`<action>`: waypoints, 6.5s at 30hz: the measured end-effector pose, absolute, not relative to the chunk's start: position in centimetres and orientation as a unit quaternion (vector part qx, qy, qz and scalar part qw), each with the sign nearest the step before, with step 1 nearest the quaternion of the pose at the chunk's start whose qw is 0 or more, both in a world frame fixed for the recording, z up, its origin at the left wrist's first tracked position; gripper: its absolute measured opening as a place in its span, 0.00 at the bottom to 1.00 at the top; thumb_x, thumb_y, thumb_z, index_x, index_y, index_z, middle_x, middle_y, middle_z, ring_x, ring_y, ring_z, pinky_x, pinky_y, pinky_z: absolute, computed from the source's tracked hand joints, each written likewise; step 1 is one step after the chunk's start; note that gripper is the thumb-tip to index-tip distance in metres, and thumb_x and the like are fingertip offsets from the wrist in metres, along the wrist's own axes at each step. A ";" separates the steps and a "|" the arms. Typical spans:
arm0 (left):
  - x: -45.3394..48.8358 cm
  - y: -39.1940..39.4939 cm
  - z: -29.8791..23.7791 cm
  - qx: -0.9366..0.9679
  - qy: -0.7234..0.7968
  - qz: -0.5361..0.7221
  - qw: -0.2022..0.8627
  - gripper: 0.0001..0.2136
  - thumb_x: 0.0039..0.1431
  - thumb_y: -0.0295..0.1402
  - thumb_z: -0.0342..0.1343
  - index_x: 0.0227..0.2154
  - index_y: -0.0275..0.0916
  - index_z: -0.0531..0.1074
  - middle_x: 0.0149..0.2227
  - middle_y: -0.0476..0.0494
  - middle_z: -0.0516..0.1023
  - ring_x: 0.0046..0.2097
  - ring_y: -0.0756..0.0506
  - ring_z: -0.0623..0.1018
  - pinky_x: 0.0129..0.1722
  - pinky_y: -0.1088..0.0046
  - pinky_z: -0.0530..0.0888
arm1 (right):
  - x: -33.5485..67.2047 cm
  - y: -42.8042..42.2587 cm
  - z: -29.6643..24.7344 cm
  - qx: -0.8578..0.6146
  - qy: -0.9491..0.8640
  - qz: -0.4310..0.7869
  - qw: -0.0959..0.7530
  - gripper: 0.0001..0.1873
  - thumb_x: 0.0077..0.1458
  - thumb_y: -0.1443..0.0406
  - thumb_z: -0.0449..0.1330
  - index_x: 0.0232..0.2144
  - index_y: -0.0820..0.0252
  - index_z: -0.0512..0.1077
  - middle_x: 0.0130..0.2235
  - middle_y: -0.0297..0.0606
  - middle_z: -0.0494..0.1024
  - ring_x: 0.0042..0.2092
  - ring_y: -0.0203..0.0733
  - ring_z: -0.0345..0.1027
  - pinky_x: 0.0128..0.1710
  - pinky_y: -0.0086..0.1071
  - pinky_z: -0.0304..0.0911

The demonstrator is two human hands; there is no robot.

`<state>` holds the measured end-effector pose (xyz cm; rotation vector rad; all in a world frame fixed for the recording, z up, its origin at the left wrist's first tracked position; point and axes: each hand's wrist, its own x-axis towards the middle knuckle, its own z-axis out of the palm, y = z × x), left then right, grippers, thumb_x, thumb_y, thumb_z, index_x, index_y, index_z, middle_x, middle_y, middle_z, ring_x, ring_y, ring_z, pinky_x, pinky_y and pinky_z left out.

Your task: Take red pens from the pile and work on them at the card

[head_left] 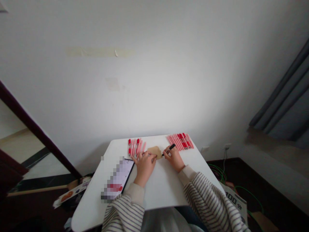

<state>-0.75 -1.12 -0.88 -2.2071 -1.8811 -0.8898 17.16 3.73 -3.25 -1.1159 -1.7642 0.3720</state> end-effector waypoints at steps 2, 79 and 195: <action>-0.7 -1.2 -0.7 -0.726 -0.625 -0.283 0.047 0.09 0.55 0.36 0.58 0.37 0.55 0.79 0.43 0.45 0.77 0.51 0.36 0.66 0.58 0.34 0.46 | 17.2 3.8 -3.4 -0.461 -0.725 0.149 0.489 0.09 0.57 0.62 0.57 0.27 0.58 0.73 0.31 0.39 0.74 0.36 0.43 0.67 0.41 0.38 0.63; 4.3 1.6 -1.0 -0.748 -0.594 -0.295 -0.005 0.15 0.62 0.42 0.48 0.49 0.56 0.72 0.55 0.48 0.74 0.60 0.37 0.63 0.61 0.32 0.41 | 20.1 4.3 -2.1 -0.413 -0.468 0.372 0.687 0.21 0.43 0.56 0.67 0.40 0.57 0.75 0.37 0.40 0.77 0.36 0.44 0.69 0.36 0.39 0.66; -1.3 2.2 -0.1 -0.665 -0.662 -0.340 0.063 0.09 0.59 0.36 0.53 0.32 0.47 0.79 0.49 0.46 0.76 0.54 0.38 0.66 0.59 0.48 0.56 | 20.0 4.6 -2.1 -0.499 -0.740 0.009 0.451 0.14 0.59 0.58 0.60 0.47 0.50 0.76 0.40 0.37 0.79 0.48 0.48 0.59 0.50 0.42 0.53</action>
